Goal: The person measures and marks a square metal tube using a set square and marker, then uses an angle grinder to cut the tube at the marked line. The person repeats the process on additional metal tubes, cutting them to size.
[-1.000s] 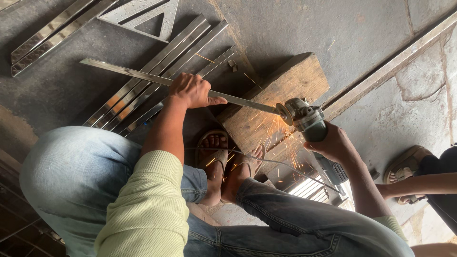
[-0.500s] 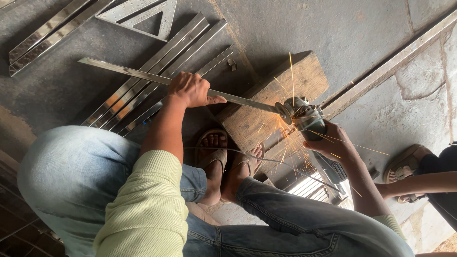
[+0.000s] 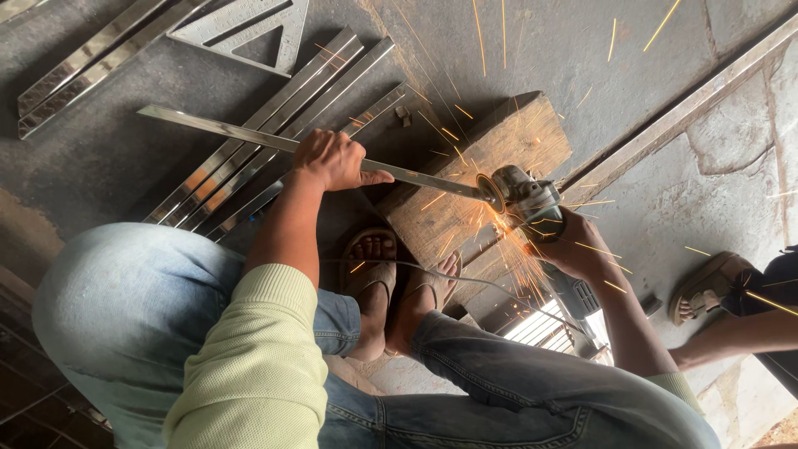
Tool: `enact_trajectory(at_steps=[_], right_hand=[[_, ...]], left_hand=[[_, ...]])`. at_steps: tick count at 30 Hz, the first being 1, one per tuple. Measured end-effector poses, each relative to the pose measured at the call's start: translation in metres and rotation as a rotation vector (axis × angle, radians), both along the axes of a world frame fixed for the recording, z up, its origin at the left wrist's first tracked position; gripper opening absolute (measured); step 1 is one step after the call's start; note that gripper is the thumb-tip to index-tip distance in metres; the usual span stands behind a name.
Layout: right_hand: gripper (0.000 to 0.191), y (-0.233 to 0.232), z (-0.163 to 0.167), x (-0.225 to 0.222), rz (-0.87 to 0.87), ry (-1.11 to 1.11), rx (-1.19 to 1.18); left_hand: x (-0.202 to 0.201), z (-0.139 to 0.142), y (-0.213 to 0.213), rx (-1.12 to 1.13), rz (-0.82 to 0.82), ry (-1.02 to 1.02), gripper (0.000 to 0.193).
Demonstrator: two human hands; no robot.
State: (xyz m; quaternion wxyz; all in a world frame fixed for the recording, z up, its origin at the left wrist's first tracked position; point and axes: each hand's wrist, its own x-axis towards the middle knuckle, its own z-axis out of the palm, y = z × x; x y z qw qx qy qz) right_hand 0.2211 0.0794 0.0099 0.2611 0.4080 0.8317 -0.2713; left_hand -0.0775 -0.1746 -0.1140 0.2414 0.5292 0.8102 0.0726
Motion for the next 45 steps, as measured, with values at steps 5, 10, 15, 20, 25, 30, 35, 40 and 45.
enact_trajectory(at_steps=[5,10,15,20,25,30,35,40,45], right_hand=[[0.058,0.002,0.004,0.004,-0.022,-0.052,0.012],[0.059,0.004,0.007,0.043,-0.138,0.093,-0.022],[0.060,-0.009,0.001,0.083,-0.364,0.117,-0.051],[0.061,-0.033,-0.009,0.108,-0.480,0.185,-0.068],[0.062,-0.055,-0.015,0.114,-0.621,0.234,-0.098],[0.058,-0.063,-0.023,0.111,-0.600,0.320,-0.039],[0.057,-0.066,-0.036,0.109,-0.589,0.343,0.046],[0.063,-0.070,-0.051,0.106,-0.594,0.366,0.139],[0.066,-0.077,-0.057,0.100,-0.560,0.420,0.155]], left_hand=[[0.000,0.002,0.000,-0.043,0.002,-0.005,0.101],[0.000,0.000,-0.001,0.061,0.061,-0.048,0.097],[0.013,-0.003,-0.001,0.171,0.134,-0.025,0.079],[0.028,-0.001,0.005,0.259,0.215,-0.021,0.049],[0.023,0.002,0.011,0.220,0.139,-0.030,0.051],[0.031,0.013,0.013,0.065,0.110,-0.168,0.054],[0.045,0.021,-0.004,0.015,0.233,-0.378,0.061],[0.072,0.017,-0.025,-0.027,0.320,-0.463,0.063],[0.077,0.006,-0.036,-0.172,0.376,-0.505,0.077]])
